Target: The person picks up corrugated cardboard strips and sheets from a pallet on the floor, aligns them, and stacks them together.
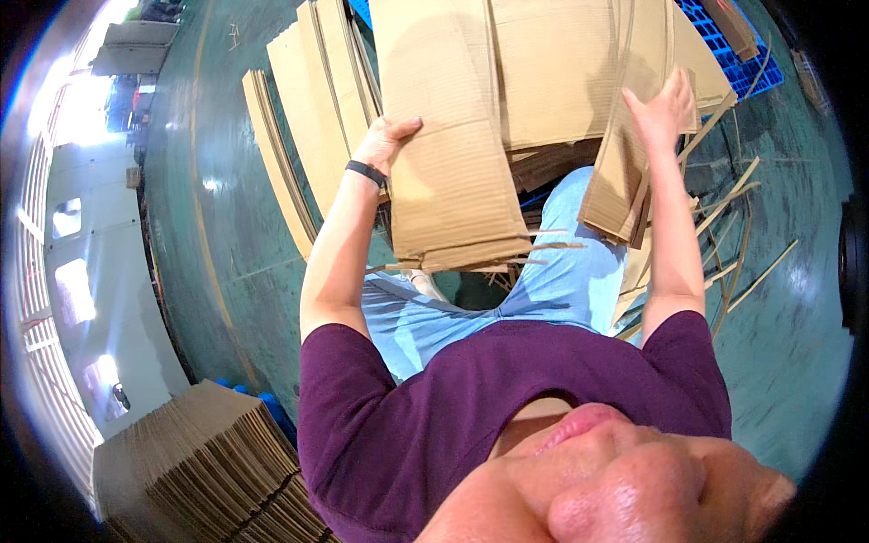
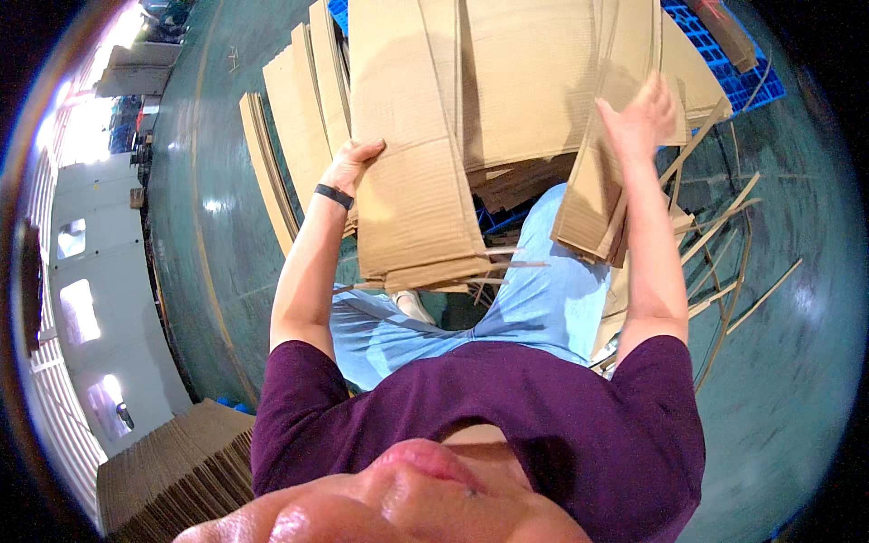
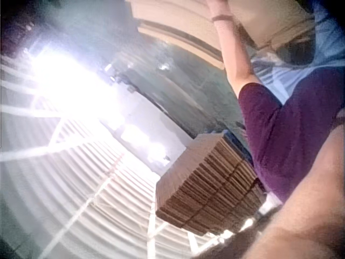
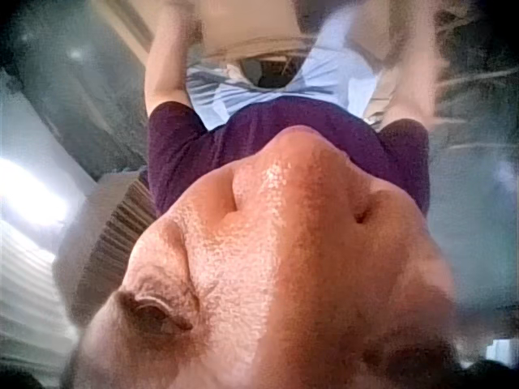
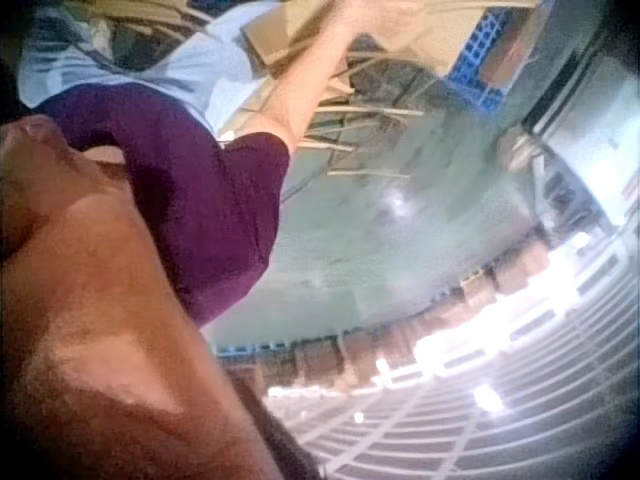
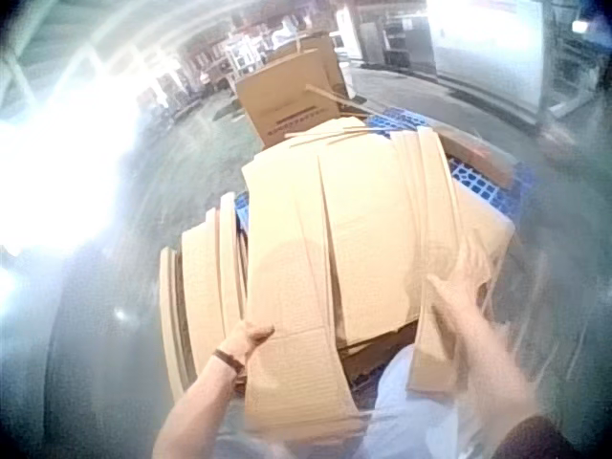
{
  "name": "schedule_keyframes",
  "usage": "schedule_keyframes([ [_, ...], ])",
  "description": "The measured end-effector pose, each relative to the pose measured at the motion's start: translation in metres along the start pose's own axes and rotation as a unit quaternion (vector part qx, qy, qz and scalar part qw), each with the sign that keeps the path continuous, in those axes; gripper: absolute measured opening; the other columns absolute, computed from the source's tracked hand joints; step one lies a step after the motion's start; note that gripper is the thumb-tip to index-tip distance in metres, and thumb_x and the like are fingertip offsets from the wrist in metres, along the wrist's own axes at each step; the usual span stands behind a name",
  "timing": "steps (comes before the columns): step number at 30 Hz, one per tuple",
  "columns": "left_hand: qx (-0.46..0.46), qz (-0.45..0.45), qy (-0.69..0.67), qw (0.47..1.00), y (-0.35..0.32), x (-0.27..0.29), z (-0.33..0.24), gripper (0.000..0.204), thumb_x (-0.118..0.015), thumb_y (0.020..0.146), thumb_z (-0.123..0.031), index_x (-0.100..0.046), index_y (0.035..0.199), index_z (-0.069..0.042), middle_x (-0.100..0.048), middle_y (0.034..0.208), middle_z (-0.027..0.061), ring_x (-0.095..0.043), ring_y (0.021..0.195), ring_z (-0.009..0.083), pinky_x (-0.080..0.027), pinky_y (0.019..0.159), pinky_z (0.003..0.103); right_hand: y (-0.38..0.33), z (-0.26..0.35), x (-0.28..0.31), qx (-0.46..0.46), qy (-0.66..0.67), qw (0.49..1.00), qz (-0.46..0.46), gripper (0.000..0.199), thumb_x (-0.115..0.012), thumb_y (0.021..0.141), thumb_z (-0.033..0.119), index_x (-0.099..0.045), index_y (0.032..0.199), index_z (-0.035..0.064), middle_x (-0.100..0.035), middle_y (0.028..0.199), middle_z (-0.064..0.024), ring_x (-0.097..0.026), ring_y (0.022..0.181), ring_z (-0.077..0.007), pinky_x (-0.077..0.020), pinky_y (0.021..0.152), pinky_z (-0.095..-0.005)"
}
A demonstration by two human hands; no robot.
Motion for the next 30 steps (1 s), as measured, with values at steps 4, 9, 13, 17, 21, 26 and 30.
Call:
schedule_keyframes([
  [4, -0.027, 0.052, 0.017, 0.998, -0.035, -0.034, 0.006, 0.035, -0.07, 0.075, -0.011, -0.058, 0.106, 0.0, -0.064, 0.095, 0.0069, -0.061, 0.086, 0.0142, -0.049, 0.073, 0.027, -0.04, 0.099, -0.11, -0.163, 0.376, 0.866, 0.286, 0.077, -0.076, 0.069, 0.043, -0.044, 0.124, -0.0003, -0.049, 0.122, -0.0164, -0.051, 0.102, -0.0245, -0.0437, 0.082, -0.0361],
  [9, -0.051, 0.06, 0.067, 0.995, -0.031, -0.018, 0.027, 0.066, -0.065, 0.078, -0.005, -0.032, 0.135, -0.001, -0.057, 0.103, 0.0038, -0.056, 0.091, 0.0147, -0.047, 0.081, 0.029, -0.094, 0.13, -0.209, -0.257, 0.497, 0.718, 0.415, 0.047, -0.074, 0.073, 0.018, -0.056, 0.111, -0.0025, -0.064, 0.099, -0.0143, -0.063, 0.085, -0.0233, -0.0544, 0.074, -0.0395],
  [13, -0.043, -0.014, -0.052, 0.998, 0.035, 0.029, 0.008, 0.047, -0.061, 0.085, -0.008, -0.04, 0.125, 0.0, -0.056, 0.112, 0.0156, -0.057, 0.099, 0.0201, -0.048, 0.085, 0.033, -0.132, 0.128, -0.228, -0.276, 0.574, 0.626, 0.45, 0.048, -0.072, 0.075, 0.016, -0.054, 0.115, -0.0021, -0.062, 0.107, -0.0131, -0.062, 0.095, -0.0227, -0.0526, 0.081, -0.0401],
  [17, -0.192, -0.091, 0.374, 0.903, 0.049, -0.027, -0.052, 0.062, -0.07, 0.077, -0.018, -0.041, 0.128, 0.002, -0.06, 0.105, 0.0152, -0.06, 0.093, 0.0195, -0.049, 0.082, 0.029, -0.145, 0.105, -0.242, -0.336, 0.63, 0.561, 0.419, 0.051, -0.074, 0.074, 0.016, -0.051, 0.118, 0.001, -0.06, 0.111, -0.0111, -0.06, 0.098, -0.0218, -0.0516, 0.083, -0.0382],
  [21, -0.095, -0.145, 0.484, 0.858, 0.073, -0.01, -0.031, 0.079, -0.077, 0.063, -0.024, -0.042, 0.126, 0.007, -0.061, 0.111, 0.0219, -0.06, 0.101, 0.0279, -0.048, 0.086, 0.032, -0.15, 0.101, -0.237, -0.245, 0.59, 0.678, 0.364, 0.053, -0.077, 0.072, 0.013, -0.049, 0.116, 0.0033, -0.061, 0.104, -0.0081, -0.061, 0.092, -0.0192, -0.053, 0.079, -0.0352],
  [26, -0.05, -0.044, 0.193, 0.979, 0.081, 0.034, 0.053, 0.054, -0.069, 0.078, -0.011, -0.046, 0.124, 0.004, -0.059, 0.114, 0.0132, -0.056, 0.104, 0.0186, -0.047, 0.085, 0.031, -0.164, 0.098, -0.232, -0.264, 0.563, 0.717, 0.315, 0.053, -0.077, 0.07, 0.008, -0.047, 0.113, 0.0016, -0.061, 0.096, -0.0081, -0.061, 0.084, -0.0174, -0.0526, 0.073, -0.0296],
  [30, -0.003, 0.059, 0.085, 0.995, 0.038, 0.01, 0.067, 0.041, -0.064, 0.083, -0.011, -0.051, 0.121, -0.004, -0.06, 0.11, 0.0034, -0.055, 0.099, 0.0142, -0.045, 0.082, 0.028, -0.153, 0.093, -0.235, -0.293, 0.559, 0.725, 0.276, 0.052, -0.075, 0.074, 0.018, -0.048, 0.113, -0.0032, -0.061, 0.101, -0.0115, -0.059, 0.094, -0.0196, -0.05, 0.08, -0.0334],
])
Point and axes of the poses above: each hand's wrist, its own y-axis towards the middle knuckle, its own x-axis out of the back of the hand, z = x × y, the point moved 7 cm from there along y, towards the middle knuckle
